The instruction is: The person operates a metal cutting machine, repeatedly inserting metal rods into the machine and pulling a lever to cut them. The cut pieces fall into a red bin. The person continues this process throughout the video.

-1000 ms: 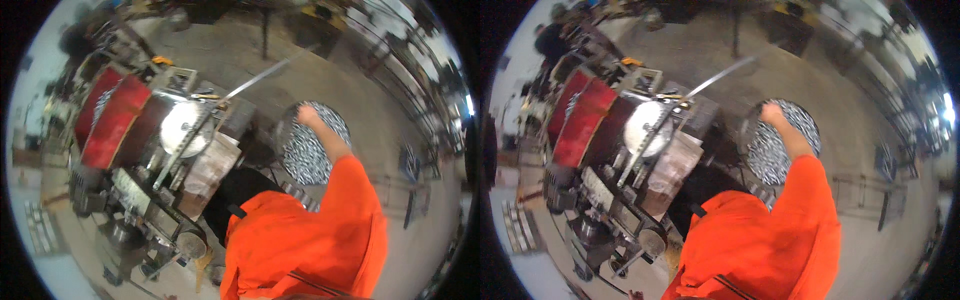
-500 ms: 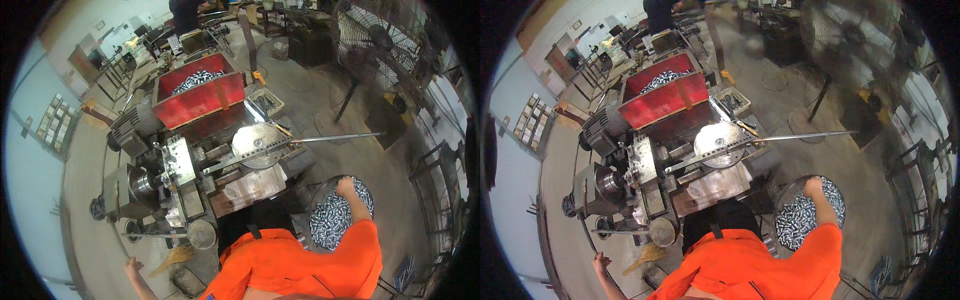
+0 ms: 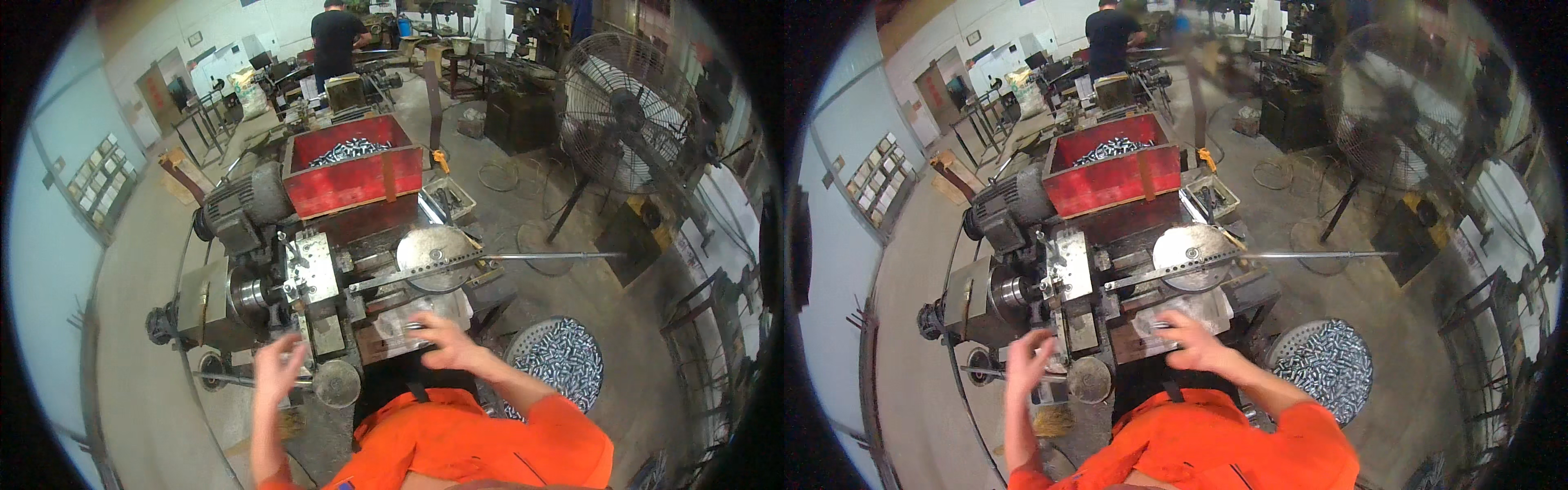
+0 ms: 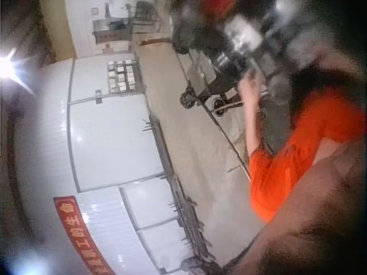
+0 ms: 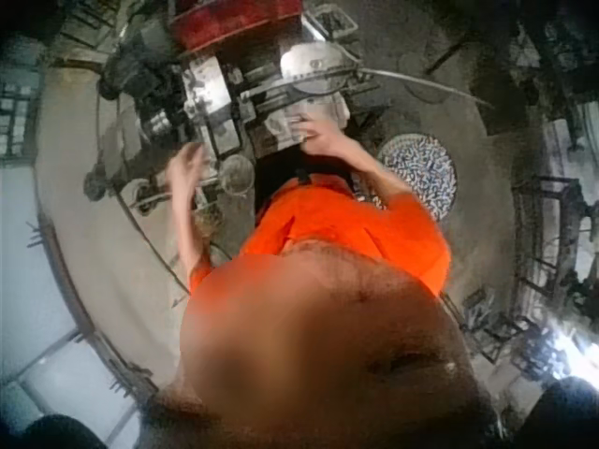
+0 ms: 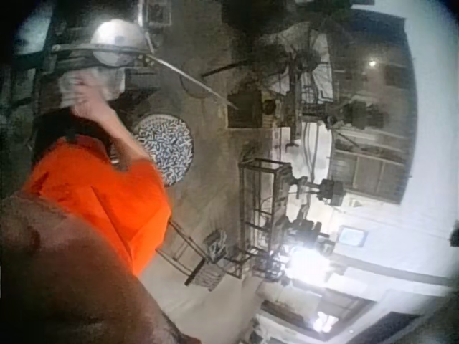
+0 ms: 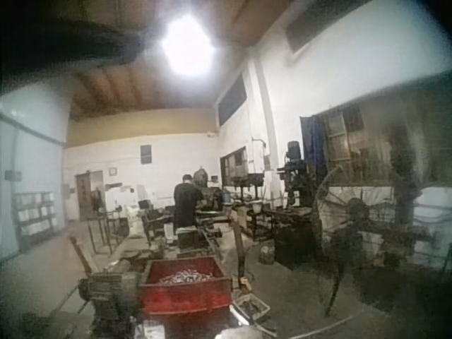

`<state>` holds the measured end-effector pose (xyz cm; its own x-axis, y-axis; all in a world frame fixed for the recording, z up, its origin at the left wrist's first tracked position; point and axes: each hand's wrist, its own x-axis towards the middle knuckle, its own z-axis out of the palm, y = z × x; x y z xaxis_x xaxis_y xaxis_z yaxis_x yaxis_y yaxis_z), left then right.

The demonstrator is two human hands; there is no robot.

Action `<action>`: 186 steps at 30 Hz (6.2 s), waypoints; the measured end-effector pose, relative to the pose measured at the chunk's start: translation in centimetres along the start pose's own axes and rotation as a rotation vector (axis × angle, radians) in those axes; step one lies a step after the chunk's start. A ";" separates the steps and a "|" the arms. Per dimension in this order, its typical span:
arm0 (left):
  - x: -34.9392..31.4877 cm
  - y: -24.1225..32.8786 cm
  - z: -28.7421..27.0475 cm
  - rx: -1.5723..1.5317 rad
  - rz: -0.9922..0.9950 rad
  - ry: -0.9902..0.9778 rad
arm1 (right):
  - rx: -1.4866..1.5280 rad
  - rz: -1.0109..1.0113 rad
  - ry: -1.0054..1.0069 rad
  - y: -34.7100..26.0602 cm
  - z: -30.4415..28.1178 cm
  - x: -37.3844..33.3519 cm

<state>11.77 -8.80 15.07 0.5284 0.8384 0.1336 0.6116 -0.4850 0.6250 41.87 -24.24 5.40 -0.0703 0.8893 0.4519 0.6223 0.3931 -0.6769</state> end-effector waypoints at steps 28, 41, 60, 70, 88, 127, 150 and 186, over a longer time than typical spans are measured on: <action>-0.3 0.9 4.0 -0.459 -0.178 -0.184 | 0.082 -0.262 -0.197 -6.3 6.9 10.6; -5.4 -7.2 -4.9 -0.334 -0.319 0.046 | -0.154 -0.325 -0.349 -5.5 7.7 18.3; -23.6 -22.0 -7.7 0.430 -0.938 0.329 | -0.563 -0.231 -0.481 -2.1 17.4 31.8; -22.6 -21.1 -8.2 0.451 -0.936 0.370 | -0.434 -0.157 -0.560 -2.0 18.0 32.7; -26.2 -38.3 -18.4 0.924 -0.962 0.393 | -0.460 -0.195 -0.496 -1.9 17.2 31.8; -2.0 -26.9 0.9 -0.921 -0.665 1.109 | -0.683 1.033 -0.046 9.5 -10.2 -21.8; -3.8 -32.5 0.4 -0.596 -0.720 0.980 | -0.307 0.931 0.238 3.8 -6.4 -17.3; -9.5 -34.6 8.0 0.624 -0.734 -0.277 | -0.442 0.471 0.191 6.3 -7.3 -1.8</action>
<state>-9.74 -1.93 -13.96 -0.0340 0.9334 -0.3571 0.9988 0.0191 -0.0453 51.57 -25.06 4.57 0.4004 0.8697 0.2888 0.8162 -0.1952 -0.5438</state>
